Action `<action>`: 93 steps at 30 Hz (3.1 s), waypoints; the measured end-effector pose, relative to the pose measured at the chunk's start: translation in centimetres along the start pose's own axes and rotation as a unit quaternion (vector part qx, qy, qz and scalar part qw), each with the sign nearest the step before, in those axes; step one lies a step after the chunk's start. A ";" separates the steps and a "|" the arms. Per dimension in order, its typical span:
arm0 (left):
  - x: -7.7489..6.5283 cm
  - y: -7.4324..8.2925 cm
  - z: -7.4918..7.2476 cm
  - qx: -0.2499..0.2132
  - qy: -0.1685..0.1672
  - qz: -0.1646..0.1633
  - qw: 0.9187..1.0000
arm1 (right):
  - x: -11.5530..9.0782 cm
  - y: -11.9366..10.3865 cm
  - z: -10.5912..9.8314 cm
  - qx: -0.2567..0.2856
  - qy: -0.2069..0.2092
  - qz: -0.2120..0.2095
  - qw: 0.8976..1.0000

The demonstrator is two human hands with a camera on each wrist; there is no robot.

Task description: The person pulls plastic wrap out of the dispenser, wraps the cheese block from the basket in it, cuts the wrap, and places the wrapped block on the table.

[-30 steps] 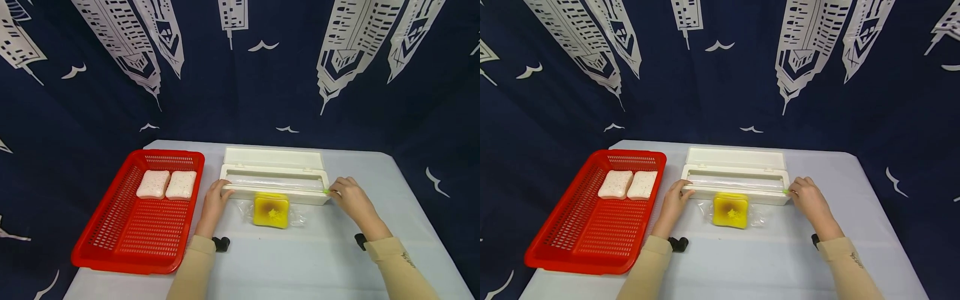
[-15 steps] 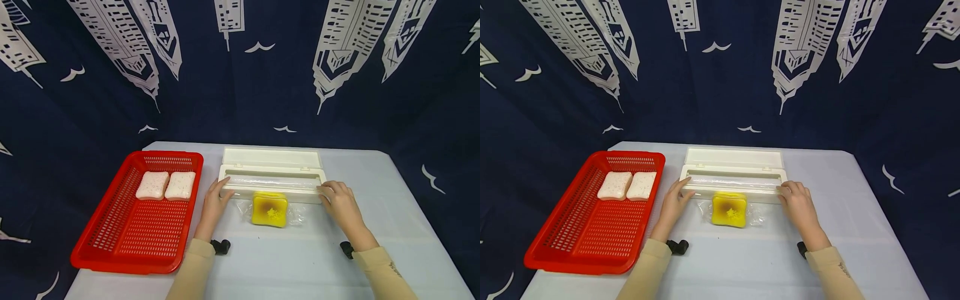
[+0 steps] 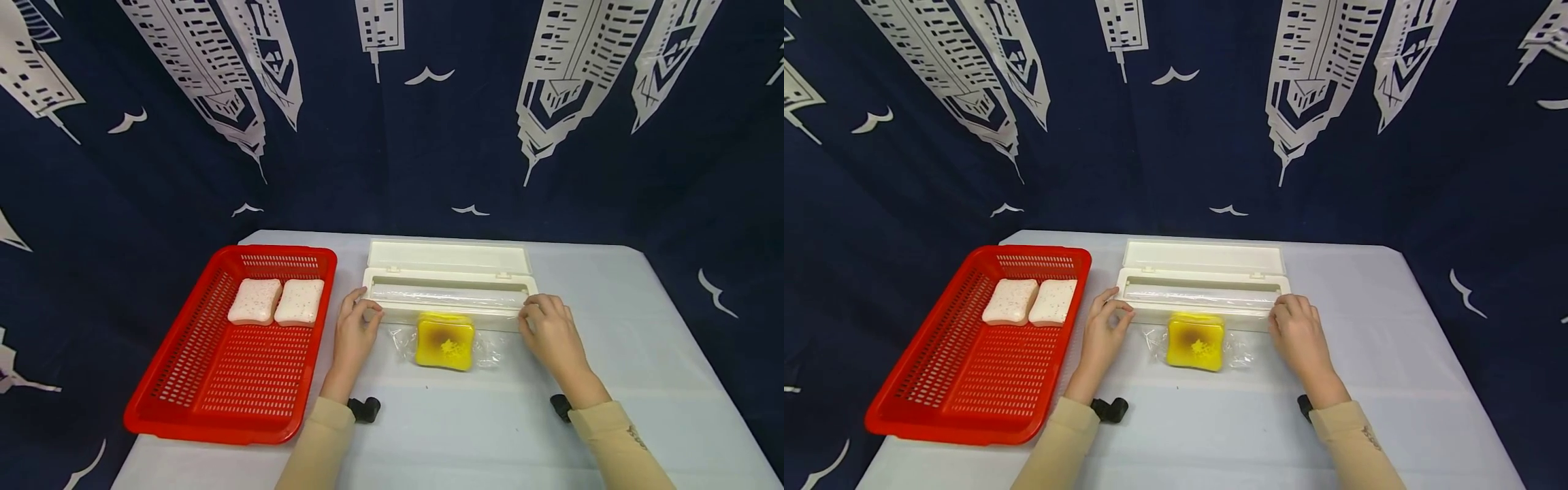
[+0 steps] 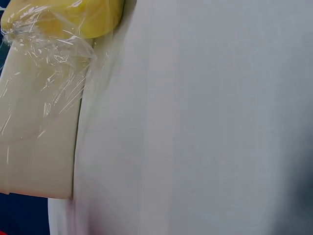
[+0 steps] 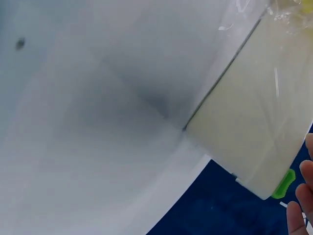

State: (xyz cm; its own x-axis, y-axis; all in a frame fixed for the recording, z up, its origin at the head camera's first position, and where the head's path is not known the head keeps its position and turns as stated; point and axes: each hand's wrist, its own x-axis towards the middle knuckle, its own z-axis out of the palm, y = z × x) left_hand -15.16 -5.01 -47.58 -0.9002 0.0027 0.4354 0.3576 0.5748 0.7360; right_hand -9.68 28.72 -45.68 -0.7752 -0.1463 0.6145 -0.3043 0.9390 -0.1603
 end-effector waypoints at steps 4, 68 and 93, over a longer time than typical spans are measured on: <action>-0.2 0.1 -0.1 0.003 0.007 0.023 1.000 | -0.1 -0.2 -0.1 0.005 -0.016 0.013 1.000; -3.0 0.7 -1.0 0.121 -0.142 0.086 0.979 | -4.2 -3.3 0.5 0.040 -0.048 -0.052 0.997; -3.0 3.7 2.6 0.123 -0.180 0.066 0.974 | -2.3 -7.9 2.6 0.108 -0.041 0.118 0.986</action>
State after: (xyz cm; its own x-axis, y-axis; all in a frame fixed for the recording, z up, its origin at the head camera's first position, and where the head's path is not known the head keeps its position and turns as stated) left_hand -11.78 -0.77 -47.57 -0.8946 0.3512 0.2762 0.4464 0.7284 0.5197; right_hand -6.90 20.78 -47.88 -0.8783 0.0342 0.4769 -0.2146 0.8632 -0.4570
